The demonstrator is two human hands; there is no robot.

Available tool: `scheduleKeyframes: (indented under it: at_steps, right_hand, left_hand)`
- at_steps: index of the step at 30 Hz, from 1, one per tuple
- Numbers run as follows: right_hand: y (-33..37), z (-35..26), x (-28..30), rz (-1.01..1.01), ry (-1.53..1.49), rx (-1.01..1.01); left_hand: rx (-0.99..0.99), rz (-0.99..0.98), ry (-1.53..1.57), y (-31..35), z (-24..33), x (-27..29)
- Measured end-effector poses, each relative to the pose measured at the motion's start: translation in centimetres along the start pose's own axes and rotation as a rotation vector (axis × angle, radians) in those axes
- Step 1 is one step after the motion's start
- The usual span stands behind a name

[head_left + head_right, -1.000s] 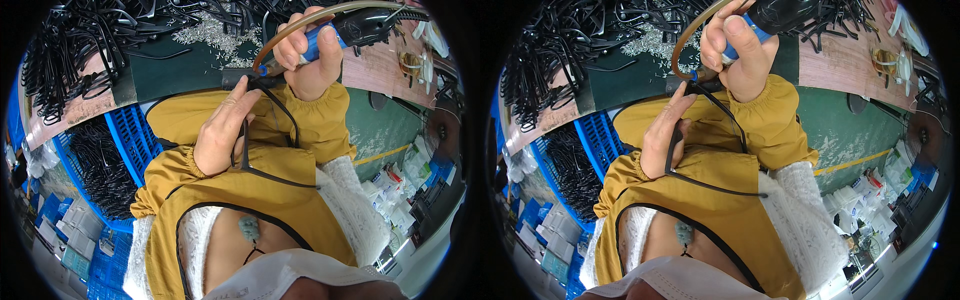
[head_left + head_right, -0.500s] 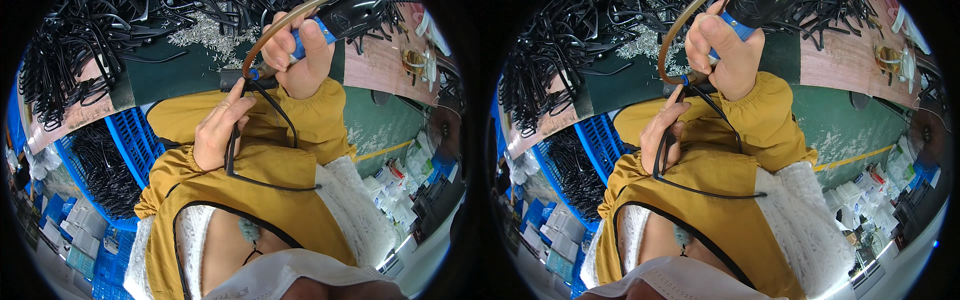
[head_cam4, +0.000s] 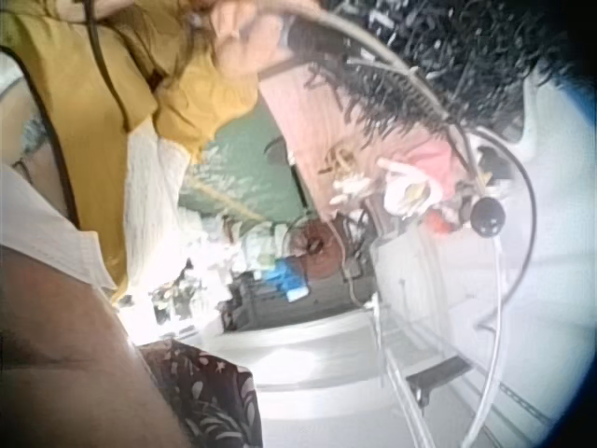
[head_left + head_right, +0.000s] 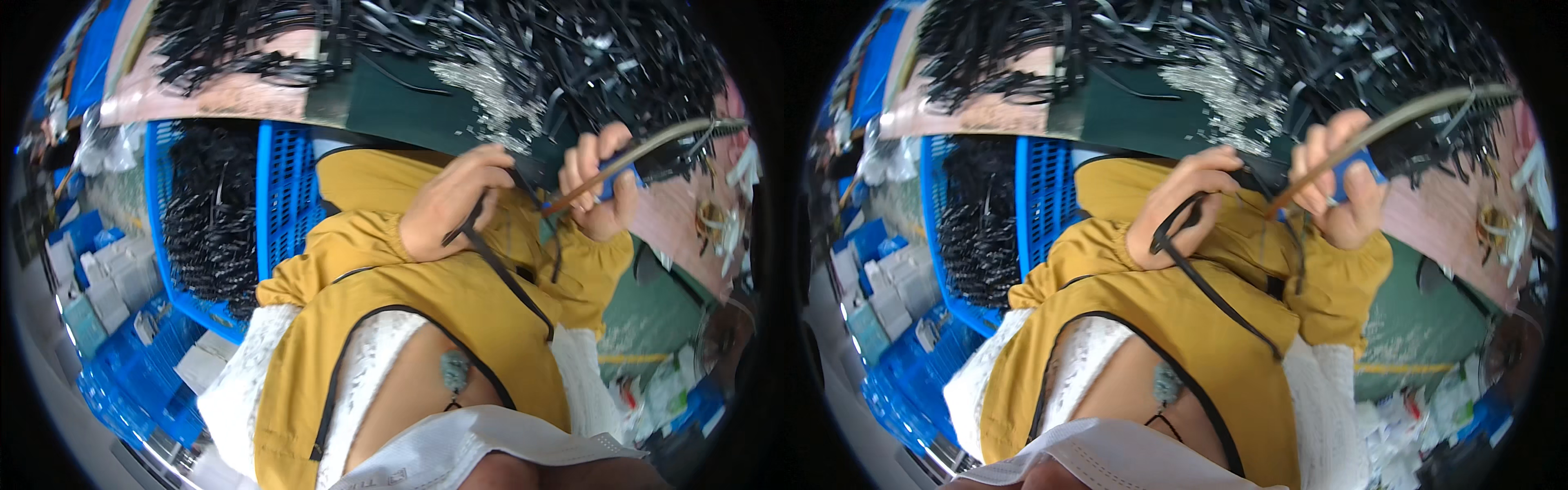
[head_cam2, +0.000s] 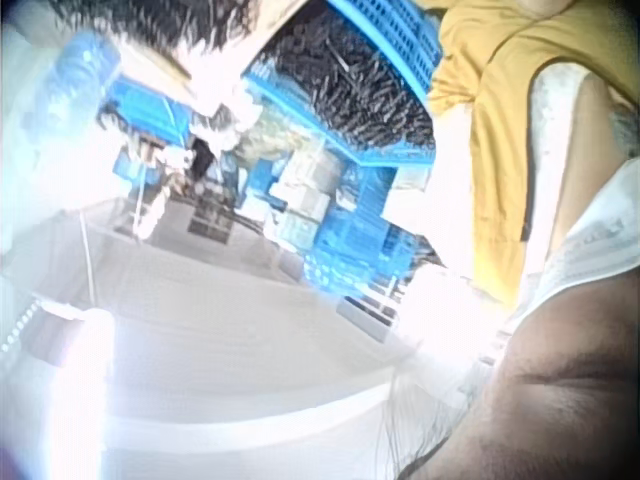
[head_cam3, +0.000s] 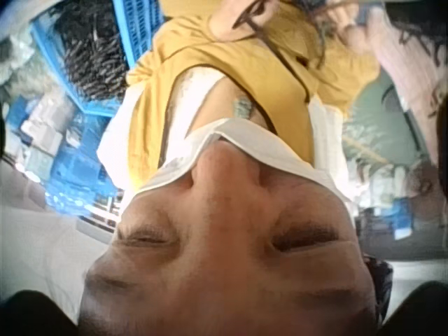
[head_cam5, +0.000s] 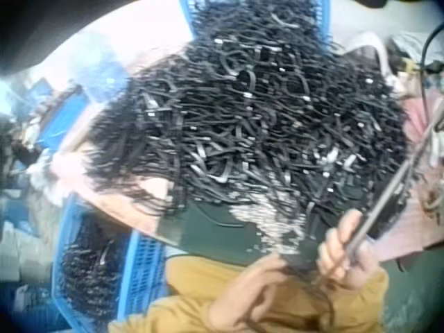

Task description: The person repeatedly picks up black plastic eyeglass frames from a pile, uses a handheld soldering iron to heat and adjust the frame arms, then places the frames back on the pile. The process is repeated continuously throughout the clip.

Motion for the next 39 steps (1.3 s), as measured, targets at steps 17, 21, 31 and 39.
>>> scheduleKeyframes:
  at_steps: [17, 21, 31, 39]
  right_hand:
    - [-0.5, -3.7, 11.5, 0.493, 0.320, 0.384]
    - [0.1, -6.2, 12.7, 0.968, 1.205, 0.446]
    - [-3.2, -6.3, 14.1, 0.815, 1.933, 0.391]
    - [-1.1, -7.1, 13.6, 1.102, 1.187, 0.511]
  left_hand:
    - [0.255, 0.927, -0.577, 1.0, -7.6, 23.1]
    - [-0.109, 0.276, -1.003, -1.6, -9.2, 21.1]
    - [-0.008, 0.416, -1.002, -8.8, -4.5, 15.2]
    - [0.163, 0.129, -0.886, -17.3, -7.1, 3.9]
Point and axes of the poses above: each hand's wrist, its own y-axis away from the middle knuckle, its own x-axis out of the back of the hand, z = x × y, the point moved 2 cm from there along -y, towards the middle knuckle, and after that the axes turned 11 degrees about -x, right-handed, at the moved point
